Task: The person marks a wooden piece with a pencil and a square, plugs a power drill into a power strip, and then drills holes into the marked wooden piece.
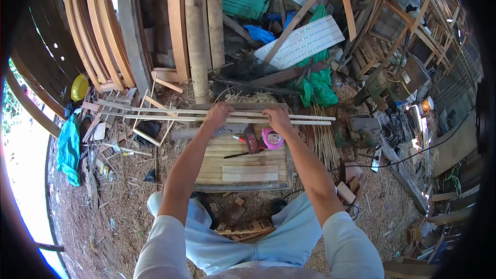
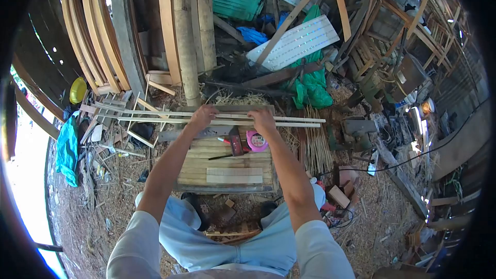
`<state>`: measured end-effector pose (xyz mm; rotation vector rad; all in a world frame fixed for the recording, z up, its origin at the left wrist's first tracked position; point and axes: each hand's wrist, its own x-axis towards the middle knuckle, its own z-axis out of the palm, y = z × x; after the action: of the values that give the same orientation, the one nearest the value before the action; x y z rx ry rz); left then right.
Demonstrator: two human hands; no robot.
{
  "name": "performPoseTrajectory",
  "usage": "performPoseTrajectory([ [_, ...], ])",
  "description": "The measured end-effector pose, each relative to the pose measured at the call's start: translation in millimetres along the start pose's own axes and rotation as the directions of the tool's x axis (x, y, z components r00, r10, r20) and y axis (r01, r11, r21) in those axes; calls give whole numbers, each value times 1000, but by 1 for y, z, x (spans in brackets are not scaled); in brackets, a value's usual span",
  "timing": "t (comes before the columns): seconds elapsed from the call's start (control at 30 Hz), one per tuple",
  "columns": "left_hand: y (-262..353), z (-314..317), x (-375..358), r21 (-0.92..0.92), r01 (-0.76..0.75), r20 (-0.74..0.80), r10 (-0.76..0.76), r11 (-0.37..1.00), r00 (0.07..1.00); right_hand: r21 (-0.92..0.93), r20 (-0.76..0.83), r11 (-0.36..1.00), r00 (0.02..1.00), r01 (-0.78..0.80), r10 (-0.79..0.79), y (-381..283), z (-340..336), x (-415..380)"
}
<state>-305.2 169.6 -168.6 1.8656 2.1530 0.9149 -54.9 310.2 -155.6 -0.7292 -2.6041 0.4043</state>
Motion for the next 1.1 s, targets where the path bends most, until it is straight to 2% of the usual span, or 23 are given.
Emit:
performPoseTrajectory([
  [0.07, -5, 1, -2, -57, 4, 2, -4, 998, 1000, -24, 46, 999, 998, -37, 38, 0, -2, -1],
  [0.17, 10, -14, -9, -33, -35, 26, 36, 999, 999, 99, 162, 993, 985, -69, 53, -1, -12, -2],
  [0.2, 11, -15, -9, -33, -45, 29, 46, 998, 999, 97, 155, 992, 986, -75, 59, 1, -12, -5],
  [0.27, 14, -22, -15, -66, 28, 70, -23, 997, 997, -32, 22, 997, 998, 66, -65, -1, -11, -13],
  [0.3, 21, -27, -18, -64, 15, 69, -10, 998, 998, -37, 10, 997, 998, 61, -61, -6, -15, -17],
  [0.37, 46, -34, -34, 4, -112, -154, 112, 994, 982, 36, -125, 999, 992, 9, -4, -20, -25, -33],
  [0.4, 61, -32, -46, -7, -122, -145, 120, 993, 982, 29, -124, 1000, 992, -7, 11, -32, -33, -48],
  [0.47, 93, -26, -85, -193, -146, -113, 126, 970, 986, 254, -93, 949, 971, -189, 219, -63, -48, -87],
  [0.5, 112, -27, -109, -108, -150, -64, 143, 983, 988, 247, -115, 949, 966, -198, 231, -68, -48, -104],
  [0.53, 128, -23, -137, -24, -156, -12, 156, 987, 988, 324, -105, 929, 969, -177, 222, -73, -44, -128],
  [0.57, 134, -16, -156, -32, -143, 46, 145, 989, 988, 400, -91, 902, 973, -161, 214, -79, -39, -151],
  [0.6, 136, -11, -171, -39, -130, 104, 133, 991, 986, 395, -102, 902, 967, -177, 234, -86, -37, -170],
  [0.67, 138, -3, -191, 0, -160, 137, 159, 987, 978, 178, -28, 954, 968, -240, 249, -101, -33, -195],
  [0.7, 137, -1, -196, 50, -175, 160, 165, 983, 973, 174, -38, 952, 964, -252, 262, -103, -31, -200],
  [0.77, 133, 5, -197, 53, -176, 157, 166, 983, 973, 124, 48, 962, 969, -245, 241, -108, -27, -213],
  [0.87, 119, 16, -196, 61, -144, 135, 135, 988, 982, 72, 122, 972, 969, -224, 214, -96, -18, -220],
  [0.97, 108, 7, -195, 144, -139, 124, 122, 980, 985, 95, 198, 973, 962, -210, 189, -84, -15, -213],
  [1.03, 109, 6, -194, 176, -227, 172, 198, 958, 965, 106, 224, 975, 960, -197, 170, -77, -14, -209],
  [1.1, 109, 7, -192, 212, -237, 178, 201, 948, 963, 115, 247, 975, 956, -190, 157, -71, -15, -205],
])
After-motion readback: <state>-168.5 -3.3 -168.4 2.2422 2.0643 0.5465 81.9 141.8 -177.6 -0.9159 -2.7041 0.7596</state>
